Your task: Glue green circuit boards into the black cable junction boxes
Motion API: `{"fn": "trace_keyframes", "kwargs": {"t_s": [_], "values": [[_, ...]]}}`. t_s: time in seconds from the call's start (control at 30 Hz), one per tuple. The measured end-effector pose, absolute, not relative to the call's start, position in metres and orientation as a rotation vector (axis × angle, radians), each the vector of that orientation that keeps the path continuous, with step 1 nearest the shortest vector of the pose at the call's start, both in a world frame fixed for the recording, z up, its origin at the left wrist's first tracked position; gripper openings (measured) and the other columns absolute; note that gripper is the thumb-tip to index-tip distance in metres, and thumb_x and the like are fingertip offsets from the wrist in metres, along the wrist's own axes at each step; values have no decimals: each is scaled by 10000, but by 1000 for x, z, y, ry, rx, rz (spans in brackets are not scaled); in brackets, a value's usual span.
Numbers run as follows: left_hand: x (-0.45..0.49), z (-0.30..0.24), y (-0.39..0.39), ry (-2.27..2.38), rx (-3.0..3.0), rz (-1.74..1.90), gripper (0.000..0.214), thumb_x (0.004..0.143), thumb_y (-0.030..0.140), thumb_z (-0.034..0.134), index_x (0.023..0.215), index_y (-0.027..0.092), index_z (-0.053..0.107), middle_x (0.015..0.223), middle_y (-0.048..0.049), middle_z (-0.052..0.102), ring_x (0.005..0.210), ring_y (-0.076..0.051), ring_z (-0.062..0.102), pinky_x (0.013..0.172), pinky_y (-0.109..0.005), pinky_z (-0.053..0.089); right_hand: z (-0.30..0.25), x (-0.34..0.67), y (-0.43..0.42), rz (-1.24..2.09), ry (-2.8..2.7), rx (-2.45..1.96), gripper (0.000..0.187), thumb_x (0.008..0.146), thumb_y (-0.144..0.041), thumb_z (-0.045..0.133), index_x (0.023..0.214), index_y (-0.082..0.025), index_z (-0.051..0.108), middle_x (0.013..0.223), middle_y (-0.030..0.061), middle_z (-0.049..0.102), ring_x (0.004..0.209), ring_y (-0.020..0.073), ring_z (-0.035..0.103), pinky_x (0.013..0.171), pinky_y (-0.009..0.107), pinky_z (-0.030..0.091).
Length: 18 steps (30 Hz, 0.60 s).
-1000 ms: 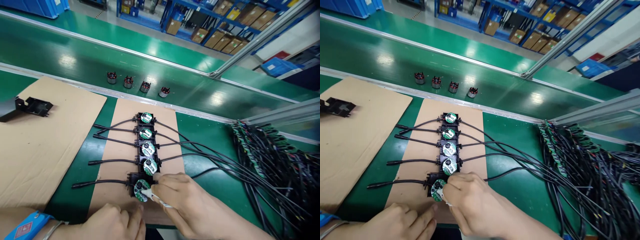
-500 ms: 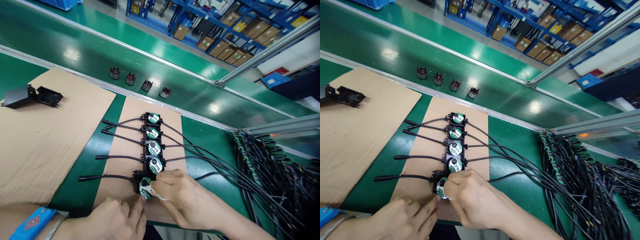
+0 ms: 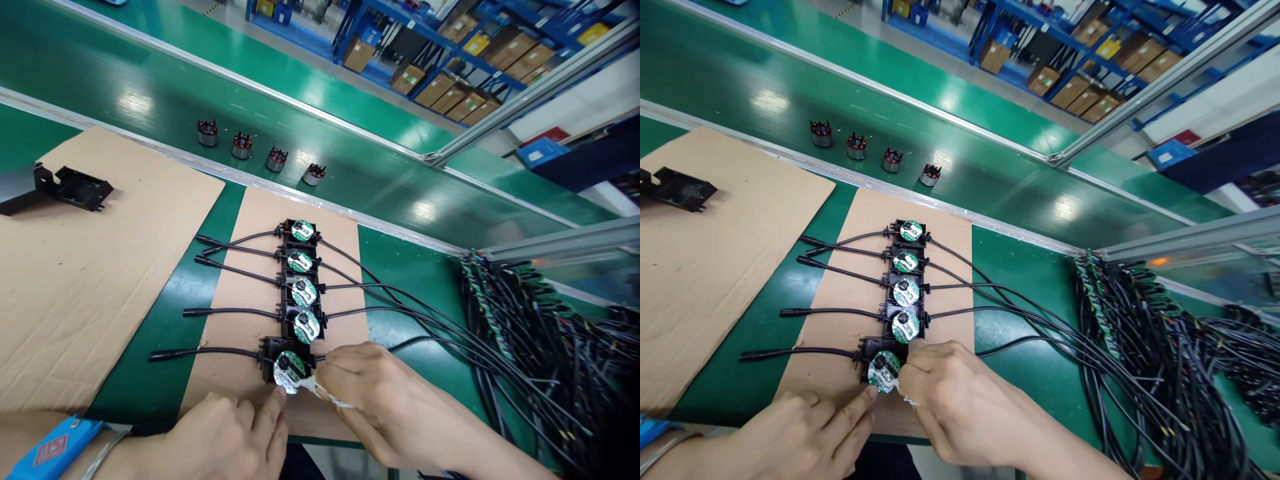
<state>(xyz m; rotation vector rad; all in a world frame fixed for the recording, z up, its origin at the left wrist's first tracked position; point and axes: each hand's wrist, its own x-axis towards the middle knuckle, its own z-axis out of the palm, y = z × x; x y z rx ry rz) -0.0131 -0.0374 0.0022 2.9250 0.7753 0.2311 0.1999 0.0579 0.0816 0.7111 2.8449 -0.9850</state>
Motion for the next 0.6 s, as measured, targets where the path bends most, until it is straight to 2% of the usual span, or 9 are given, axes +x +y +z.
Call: {"fn": "trace_keyframes", "kwargs": {"t_s": [0.17, 0.37, 0.6], "values": [[-12, -10, -44, 826, 2930, 345, 311, 777, 208, 632, 1073, 115, 619, 1133, -184, 683, 436, -163, 599, 312, -241, 349, 79, 203, 61, -966, 2827, 716, 164, 757, -46, 391, 694, -195, 420, 665, 16, 468, 622, 147, 383, 548, 259, 298], [-12, -15, -48, 826, 2904, 302, 312, 804, 202, 619, 1099, 101, 621, 1131, -203, 680, 457, -140, 588, 343, -217, 343, 77, 202, 67, -991, 2792, 675, 154, 765, -53, 399, 716, -192, 444, 697, 30, 506, 654, 151, 443, 571, 259, 333], [-13, -12, -46, 844, 2914, 347, 314, 781, 184, 640, 1085, 112, 618, 1125, -180, 690, 442, -150, 586, 326, -234, 344, 76, 194, 72, -971, 2837, 631, 165, 762, -61, 399, 672, -199, 395, 639, -3, 427, 583, 129, 349, 549, 259, 291]]}}
